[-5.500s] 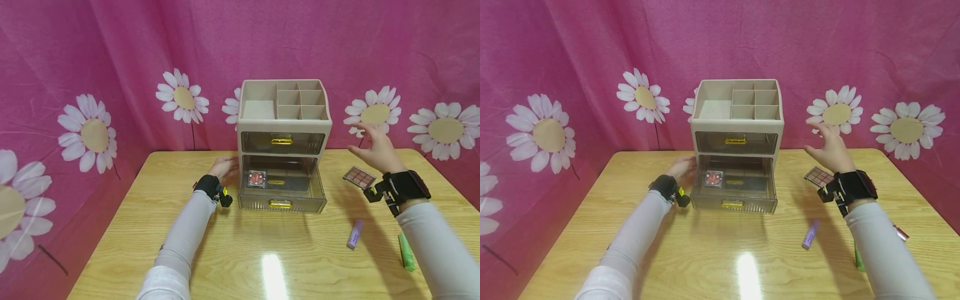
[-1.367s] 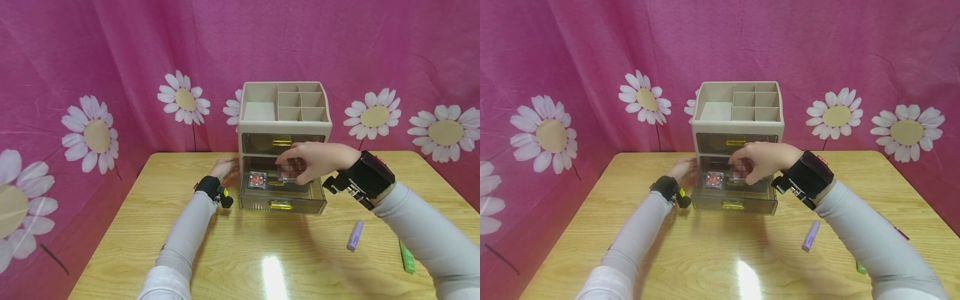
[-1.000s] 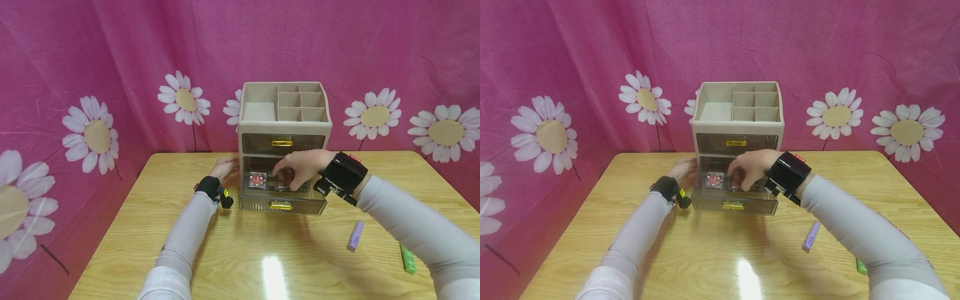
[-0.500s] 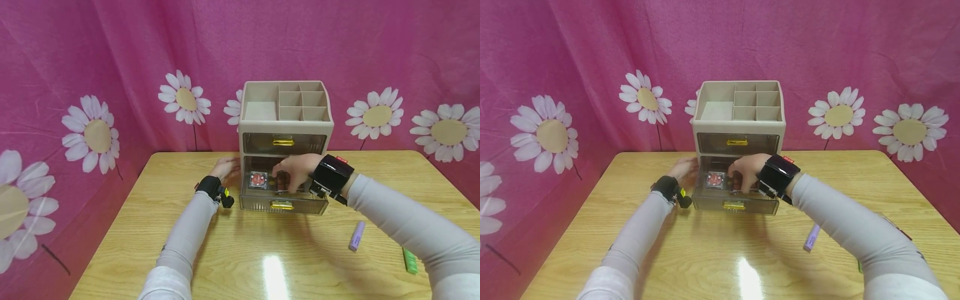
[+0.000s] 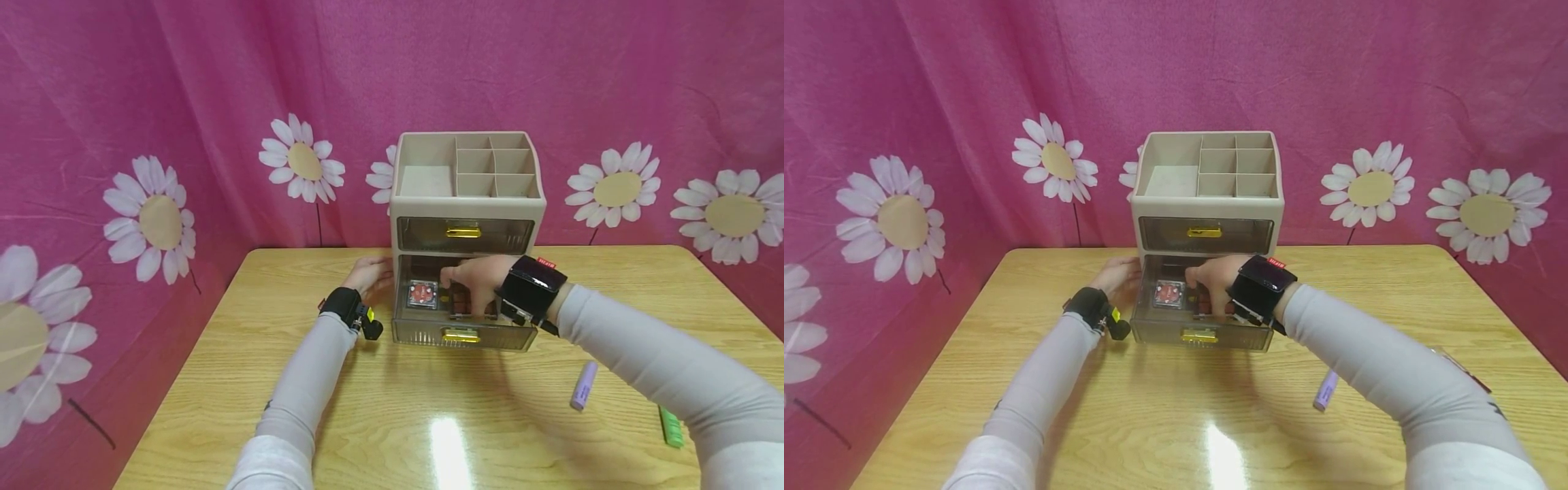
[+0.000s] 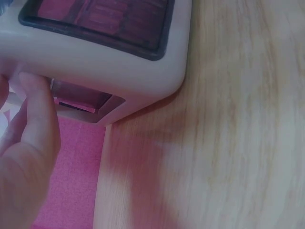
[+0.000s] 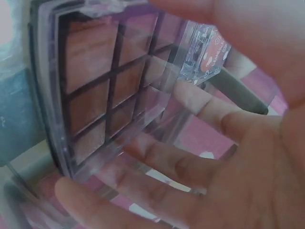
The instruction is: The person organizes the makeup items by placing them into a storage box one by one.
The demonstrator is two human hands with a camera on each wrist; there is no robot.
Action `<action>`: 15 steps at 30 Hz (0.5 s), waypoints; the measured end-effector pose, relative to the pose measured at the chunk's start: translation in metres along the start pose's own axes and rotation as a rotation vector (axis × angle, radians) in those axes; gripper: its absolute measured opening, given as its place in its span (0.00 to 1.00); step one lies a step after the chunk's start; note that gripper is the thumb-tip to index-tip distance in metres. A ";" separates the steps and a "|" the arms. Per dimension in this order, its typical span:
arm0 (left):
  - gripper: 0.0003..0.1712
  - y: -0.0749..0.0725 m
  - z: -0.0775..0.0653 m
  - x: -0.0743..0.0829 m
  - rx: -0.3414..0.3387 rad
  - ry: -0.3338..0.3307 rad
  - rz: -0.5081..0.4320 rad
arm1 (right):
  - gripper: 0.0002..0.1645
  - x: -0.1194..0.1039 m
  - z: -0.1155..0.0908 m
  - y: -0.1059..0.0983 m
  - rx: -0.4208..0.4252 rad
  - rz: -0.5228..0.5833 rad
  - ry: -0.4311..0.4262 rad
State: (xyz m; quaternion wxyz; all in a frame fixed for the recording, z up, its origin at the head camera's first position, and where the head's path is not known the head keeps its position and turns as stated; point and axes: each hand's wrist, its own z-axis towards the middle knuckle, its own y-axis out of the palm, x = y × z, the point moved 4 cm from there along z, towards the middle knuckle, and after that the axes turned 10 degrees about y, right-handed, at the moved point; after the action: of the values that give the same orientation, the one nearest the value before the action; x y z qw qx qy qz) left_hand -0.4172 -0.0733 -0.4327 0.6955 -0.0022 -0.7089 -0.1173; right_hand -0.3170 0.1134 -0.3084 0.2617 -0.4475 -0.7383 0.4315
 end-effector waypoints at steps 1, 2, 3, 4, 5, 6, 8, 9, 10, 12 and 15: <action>0.21 -0.002 0.003 -0.004 -0.004 0.003 0.000 | 0.40 0.000 0.001 0.001 -0.003 0.008 0.007; 0.21 -0.004 0.008 -0.008 -0.007 0.004 0.002 | 0.40 0.000 0.002 0.001 -0.008 0.018 0.018; 0.21 -0.004 0.008 -0.009 -0.008 0.006 0.006 | 0.41 0.000 0.003 0.002 -0.011 0.025 0.028; 0.21 -0.004 0.006 -0.007 -0.009 0.006 0.011 | 0.41 0.000 0.004 0.003 -0.009 0.023 0.035; 0.21 -0.003 0.005 -0.006 0.000 -0.008 0.023 | 0.41 0.000 0.004 0.004 -0.009 0.025 0.045; 0.21 -0.002 0.005 -0.005 0.012 -0.025 0.040 | 0.41 0.000 0.005 0.004 -0.007 0.028 0.054; 0.22 0.007 -0.012 0.012 0.049 -0.080 0.087 | 0.42 0.001 0.006 0.006 -0.006 0.023 0.076; 0.22 0.009 -0.017 0.017 0.051 -0.078 0.095 | 0.42 0.001 0.007 0.006 -0.003 0.018 0.083; 0.22 0.009 -0.018 0.018 0.044 -0.074 0.086 | 0.42 0.001 0.007 0.006 0.002 0.014 0.090; 0.23 0.002 -0.005 0.004 0.019 -0.049 0.065 | 0.43 0.001 0.007 0.007 0.002 0.019 0.100; 0.23 -0.032 0.063 -0.065 -0.026 -0.003 -0.019 | 0.45 0.002 0.008 0.007 0.005 0.018 0.113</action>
State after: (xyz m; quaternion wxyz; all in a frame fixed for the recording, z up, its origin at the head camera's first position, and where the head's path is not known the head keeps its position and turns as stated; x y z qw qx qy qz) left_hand -0.4827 -0.0830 -0.5024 0.6930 -0.0048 -0.7085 -0.1334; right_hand -0.3206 0.1132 -0.3179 0.2999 -0.4772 -0.7173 0.4097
